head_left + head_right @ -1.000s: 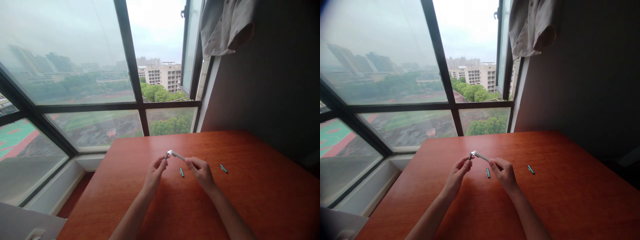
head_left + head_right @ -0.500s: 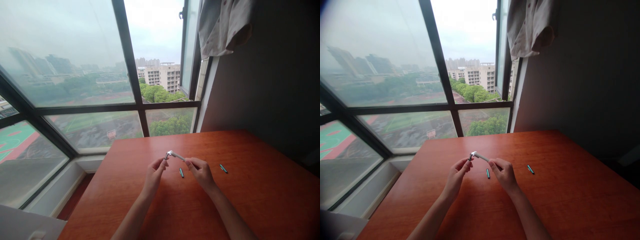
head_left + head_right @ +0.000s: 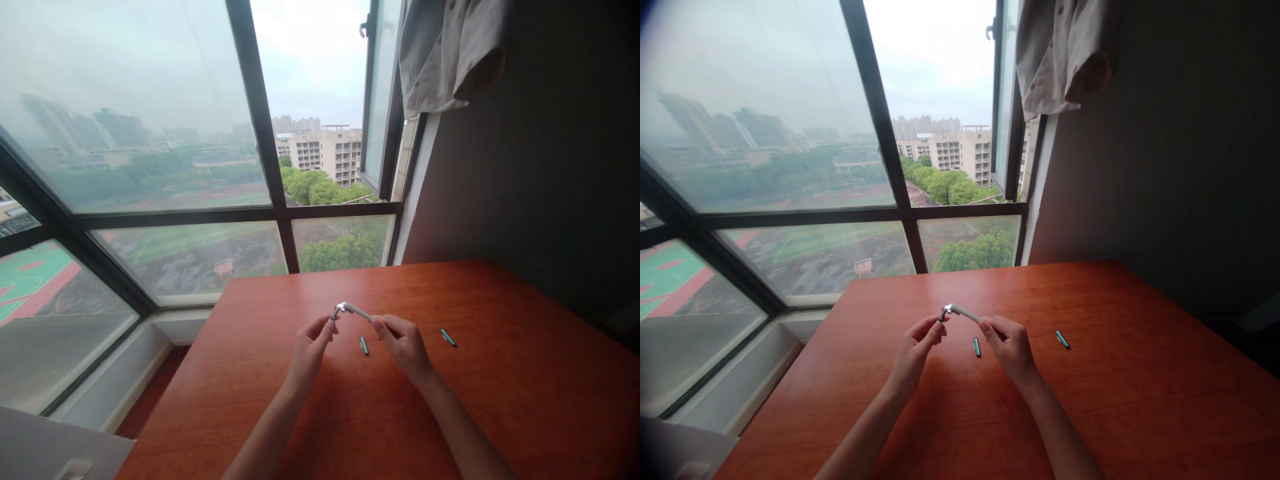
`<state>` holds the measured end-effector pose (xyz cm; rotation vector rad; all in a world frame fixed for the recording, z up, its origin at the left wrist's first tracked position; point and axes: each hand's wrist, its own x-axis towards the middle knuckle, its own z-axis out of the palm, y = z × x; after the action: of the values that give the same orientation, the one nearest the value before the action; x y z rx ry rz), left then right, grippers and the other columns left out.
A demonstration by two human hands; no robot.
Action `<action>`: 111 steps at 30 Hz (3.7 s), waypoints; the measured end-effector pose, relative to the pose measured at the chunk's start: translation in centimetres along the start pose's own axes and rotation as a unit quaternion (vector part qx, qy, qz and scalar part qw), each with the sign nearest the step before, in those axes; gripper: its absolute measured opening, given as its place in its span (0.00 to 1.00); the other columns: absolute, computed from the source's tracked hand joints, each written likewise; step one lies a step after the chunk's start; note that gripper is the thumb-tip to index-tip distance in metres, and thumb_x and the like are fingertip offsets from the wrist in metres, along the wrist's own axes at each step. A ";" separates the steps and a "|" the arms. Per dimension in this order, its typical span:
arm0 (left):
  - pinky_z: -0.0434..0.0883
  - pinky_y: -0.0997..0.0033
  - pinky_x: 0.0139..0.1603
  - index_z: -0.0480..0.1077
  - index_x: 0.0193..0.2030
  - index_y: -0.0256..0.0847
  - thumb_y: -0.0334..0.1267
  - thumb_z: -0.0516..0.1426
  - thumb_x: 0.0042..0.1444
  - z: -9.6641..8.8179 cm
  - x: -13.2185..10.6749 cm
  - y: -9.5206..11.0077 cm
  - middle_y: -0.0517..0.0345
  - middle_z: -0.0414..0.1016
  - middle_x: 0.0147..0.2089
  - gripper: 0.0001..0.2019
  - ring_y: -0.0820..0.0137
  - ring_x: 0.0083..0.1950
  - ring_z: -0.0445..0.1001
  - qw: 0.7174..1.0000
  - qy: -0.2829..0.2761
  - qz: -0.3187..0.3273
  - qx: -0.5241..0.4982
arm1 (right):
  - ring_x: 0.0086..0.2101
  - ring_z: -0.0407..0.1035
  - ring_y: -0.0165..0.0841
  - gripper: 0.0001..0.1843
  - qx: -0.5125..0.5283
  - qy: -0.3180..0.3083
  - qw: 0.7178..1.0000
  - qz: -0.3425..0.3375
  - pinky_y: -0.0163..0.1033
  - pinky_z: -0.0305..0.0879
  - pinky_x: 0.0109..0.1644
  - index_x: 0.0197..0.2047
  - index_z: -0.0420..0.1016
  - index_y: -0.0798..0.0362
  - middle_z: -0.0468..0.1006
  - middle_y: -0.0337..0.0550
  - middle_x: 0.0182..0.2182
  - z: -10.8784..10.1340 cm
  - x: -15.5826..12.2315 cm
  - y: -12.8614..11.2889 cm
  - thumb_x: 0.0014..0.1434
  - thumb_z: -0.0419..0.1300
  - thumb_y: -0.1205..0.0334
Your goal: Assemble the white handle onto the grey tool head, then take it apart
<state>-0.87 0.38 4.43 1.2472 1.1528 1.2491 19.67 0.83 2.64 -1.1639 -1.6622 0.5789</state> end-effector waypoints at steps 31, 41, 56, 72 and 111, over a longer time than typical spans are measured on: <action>0.62 0.73 0.33 0.78 0.38 0.37 0.50 0.60 0.50 0.2 0.1 -0.4 0.55 0.71 0.28 0.17 0.69 0.31 0.63 1.000 0.009 -0.001 0.015 | 0.24 0.63 0.31 0.23 -0.027 0.011 1.000 0.011 0.33 0.55 0.27 0.28 0.77 0.56 0.68 0.38 0.20 0.0 0.1 0.4 0.63 0.52 0.49; 0.61 0.73 0.32 0.76 0.35 0.36 0.49 0.59 0.53 0.2 0.0 -0.5 0.56 0.70 0.28 0.16 0.70 0.31 0.63 0.998 0.012 0.029 0.054 | 0.26 0.66 0.33 0.24 -0.036 0.005 0.999 -0.002 0.34 0.60 0.30 0.32 0.80 0.56 0.73 0.42 0.23 -0.2 0.1 0.4 0.63 0.51 0.48; 0.68 0.74 0.35 0.75 0.44 0.39 0.42 0.54 0.59 -0.5 0.0 -0.7 0.53 0.75 0.35 0.13 0.68 0.35 0.70 0.963 0.008 0.163 0.212 | 0.27 0.66 0.31 0.20 -0.097 -0.032 0.993 -0.051 0.34 0.59 0.33 0.37 0.79 0.54 0.74 0.43 0.25 -1.3 0.3 0.8 0.65 0.50 0.52; 0.68 0.74 0.37 0.75 0.44 0.40 0.41 0.54 0.60 -0.5 0.1 -1.3 0.52 0.76 0.37 0.12 0.68 0.37 0.71 0.960 0.008 0.168 0.223 | 0.25 0.63 0.30 0.22 -0.121 -0.033 0.991 -0.050 0.33 0.56 0.31 0.36 0.79 0.54 0.71 0.41 0.23 -1.3 0.2 0.8 0.65 0.48 0.51; 0.70 0.73 0.37 0.75 0.46 0.39 0.42 0.55 0.59 -0.4 -0.1 -0.9 0.52 0.77 0.36 0.14 0.67 0.36 0.73 0.965 0.026 0.166 0.202 | 0.24 0.63 0.30 0.22 -0.162 0.001 0.986 -0.039 0.33 0.55 0.31 0.35 0.80 0.54 0.72 0.41 0.21 -1.2 0.3 1.1 0.65 0.50 0.50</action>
<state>-1.28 0.35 3.48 1.7778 1.3180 1.3355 21.19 1.37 2.30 -1.3201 -1.8365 0.2623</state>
